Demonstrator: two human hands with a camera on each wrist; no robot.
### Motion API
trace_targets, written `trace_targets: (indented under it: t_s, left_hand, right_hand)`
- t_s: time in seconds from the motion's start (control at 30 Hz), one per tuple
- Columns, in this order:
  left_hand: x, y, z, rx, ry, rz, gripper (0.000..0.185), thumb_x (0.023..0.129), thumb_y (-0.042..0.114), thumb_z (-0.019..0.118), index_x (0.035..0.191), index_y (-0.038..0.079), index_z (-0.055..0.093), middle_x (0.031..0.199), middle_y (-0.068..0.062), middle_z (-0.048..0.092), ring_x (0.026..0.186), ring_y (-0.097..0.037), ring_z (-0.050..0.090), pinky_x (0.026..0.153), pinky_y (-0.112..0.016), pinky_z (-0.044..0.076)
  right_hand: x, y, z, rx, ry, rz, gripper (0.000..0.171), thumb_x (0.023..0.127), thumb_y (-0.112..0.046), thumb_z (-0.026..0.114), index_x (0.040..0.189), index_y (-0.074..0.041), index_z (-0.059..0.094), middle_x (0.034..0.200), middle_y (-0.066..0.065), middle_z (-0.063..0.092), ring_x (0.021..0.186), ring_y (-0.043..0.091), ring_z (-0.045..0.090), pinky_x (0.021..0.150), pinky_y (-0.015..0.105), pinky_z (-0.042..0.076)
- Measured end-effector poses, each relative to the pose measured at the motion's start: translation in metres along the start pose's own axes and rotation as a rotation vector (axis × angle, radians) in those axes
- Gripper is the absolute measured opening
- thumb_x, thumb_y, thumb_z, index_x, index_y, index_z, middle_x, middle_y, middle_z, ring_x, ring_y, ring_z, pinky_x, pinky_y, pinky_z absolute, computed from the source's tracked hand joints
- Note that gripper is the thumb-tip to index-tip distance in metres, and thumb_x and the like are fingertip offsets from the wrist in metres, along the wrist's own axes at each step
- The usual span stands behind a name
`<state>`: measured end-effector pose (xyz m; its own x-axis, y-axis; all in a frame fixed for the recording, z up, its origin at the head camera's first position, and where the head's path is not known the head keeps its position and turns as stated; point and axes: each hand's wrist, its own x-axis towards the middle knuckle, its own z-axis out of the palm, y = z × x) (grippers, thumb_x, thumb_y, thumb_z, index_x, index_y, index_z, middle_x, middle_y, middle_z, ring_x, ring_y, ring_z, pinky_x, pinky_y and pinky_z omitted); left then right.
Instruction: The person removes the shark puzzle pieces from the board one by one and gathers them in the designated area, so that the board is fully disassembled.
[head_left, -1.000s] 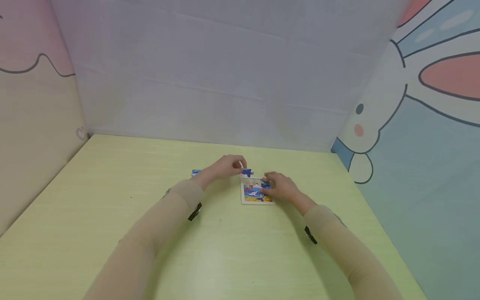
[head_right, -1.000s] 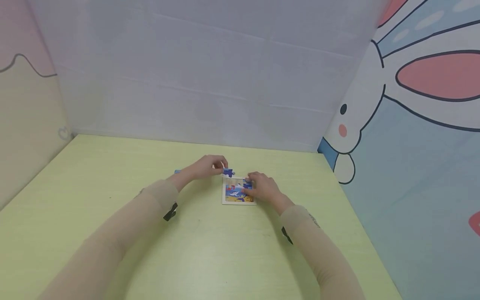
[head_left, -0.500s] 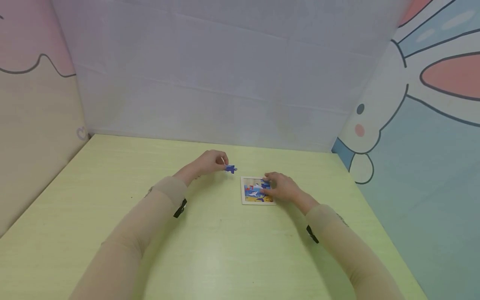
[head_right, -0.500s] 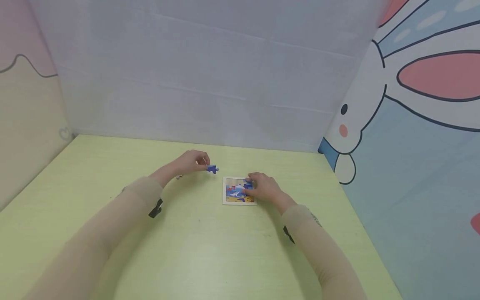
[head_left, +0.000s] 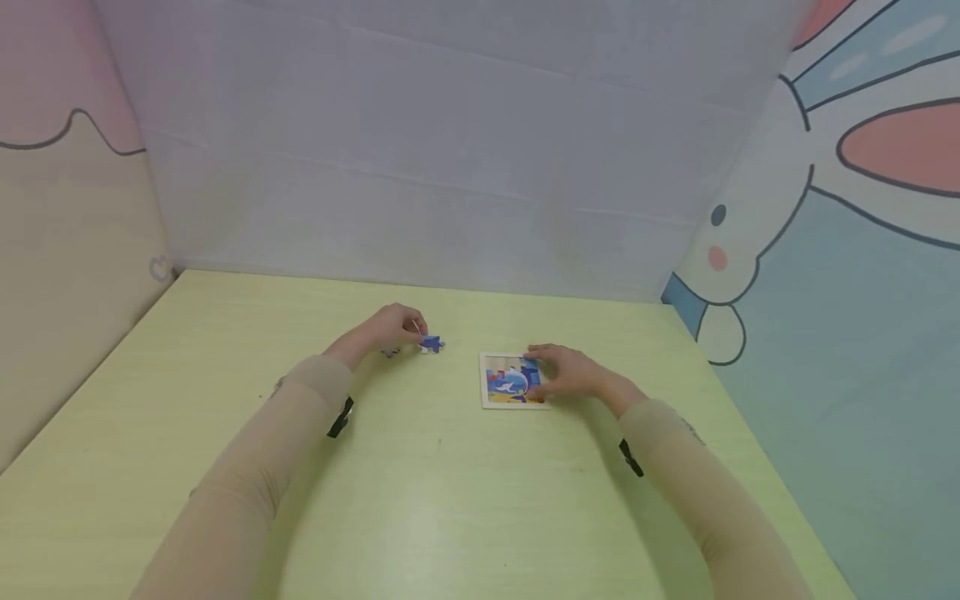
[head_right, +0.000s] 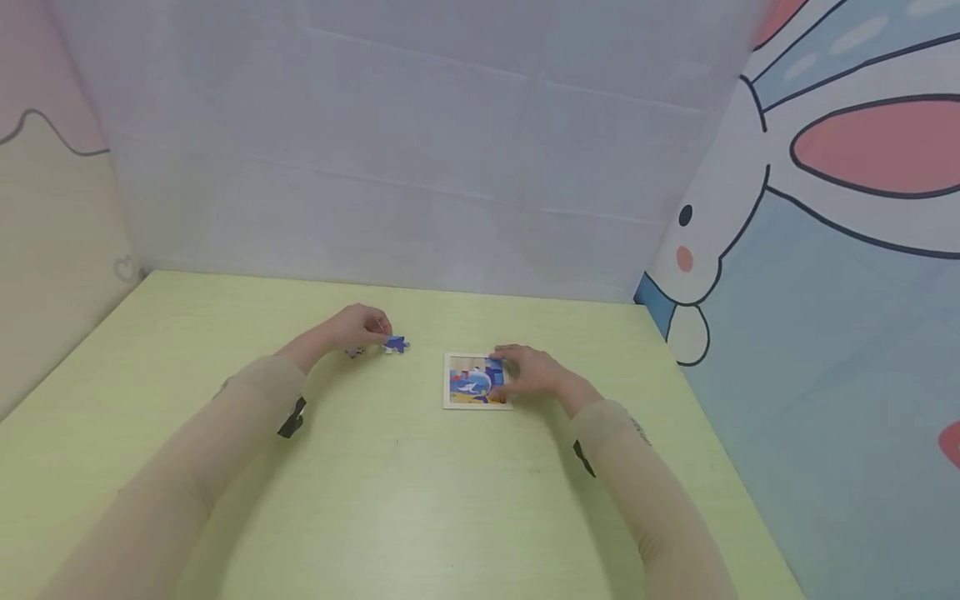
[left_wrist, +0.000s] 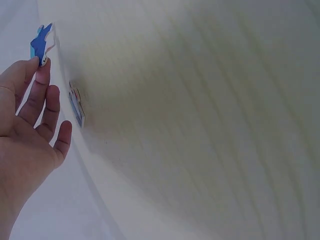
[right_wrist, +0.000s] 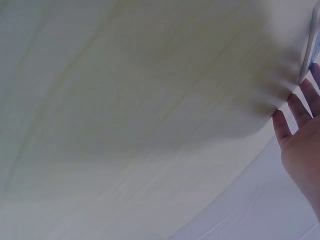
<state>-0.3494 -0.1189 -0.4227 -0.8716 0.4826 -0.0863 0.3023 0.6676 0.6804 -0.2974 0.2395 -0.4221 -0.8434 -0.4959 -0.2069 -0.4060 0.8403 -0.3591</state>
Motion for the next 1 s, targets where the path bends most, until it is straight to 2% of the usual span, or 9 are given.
trace_targets:
  t_s: [0.23,0.43,0.57,0.67,1.0]
  left_hand:
    - [-0.002,-0.006,0.0,0.046,-0.009,-0.016,0.01,0.093,0.015,0.06,0.098,0.009,0.066,0.097,-0.007,0.067,0.091,-0.022,0.06,0.086,-0.04,0.047]
    - [-0.002,-0.005,0.0,0.148,0.011,-0.028,0.009,0.091,0.021,0.061,0.091,0.015,0.067,0.091,-0.001,0.068,0.088,-0.021,0.059,0.094,-0.056,0.031]
    - [0.001,-0.007,0.002,0.186,0.021,-0.047,0.01,0.091,0.021,0.061,0.094,0.015,0.068,0.094,-0.001,0.069,0.094,-0.023,0.059,0.098,-0.054,0.026]
    - [0.0,-0.006,0.003,0.207,0.026,-0.043,0.01,0.092,0.02,0.06,0.096,0.013,0.068,0.094,-0.001,0.069,0.094,-0.022,0.058,0.097,-0.052,0.026]
    - [0.0,0.008,0.005,0.258,0.072,0.035,0.012,0.09,0.02,0.062,0.099,0.013,0.066,0.094,0.0,0.068,0.092,-0.022,0.057,0.093,-0.052,0.029]
  right_hand:
    - [-0.001,0.002,0.001,-0.041,0.0,-0.029,0.083,0.076,-0.054,0.071,0.144,-0.018,0.039,0.153,0.005,0.029,0.14,0.034,0.024,0.109,0.061,0.016]
    - [-0.002,0.005,0.005,-0.055,0.028,-0.024,0.089,0.075,-0.058,0.069,0.146,-0.018,0.034,0.152,0.008,0.031,0.139,0.034,0.027,0.107,0.063,0.019]
    - [-0.001,0.006,0.008,-0.078,0.043,-0.018,0.09,0.076,-0.057,0.069,0.147,-0.017,0.032,0.153,0.008,0.03,0.139,0.033,0.028,0.108,0.059,0.02]
    - [0.0,0.005,0.01,-0.095,0.052,-0.019,0.089,0.076,-0.057,0.069,0.147,-0.016,0.033,0.153,0.007,0.029,0.139,0.033,0.028,0.108,0.06,0.02]
    - [-0.001,0.001,0.012,-0.117,0.072,-0.001,0.09,0.076,-0.061,0.067,0.146,-0.015,0.033,0.153,0.008,0.03,0.139,0.034,0.029,0.107,0.061,0.022]
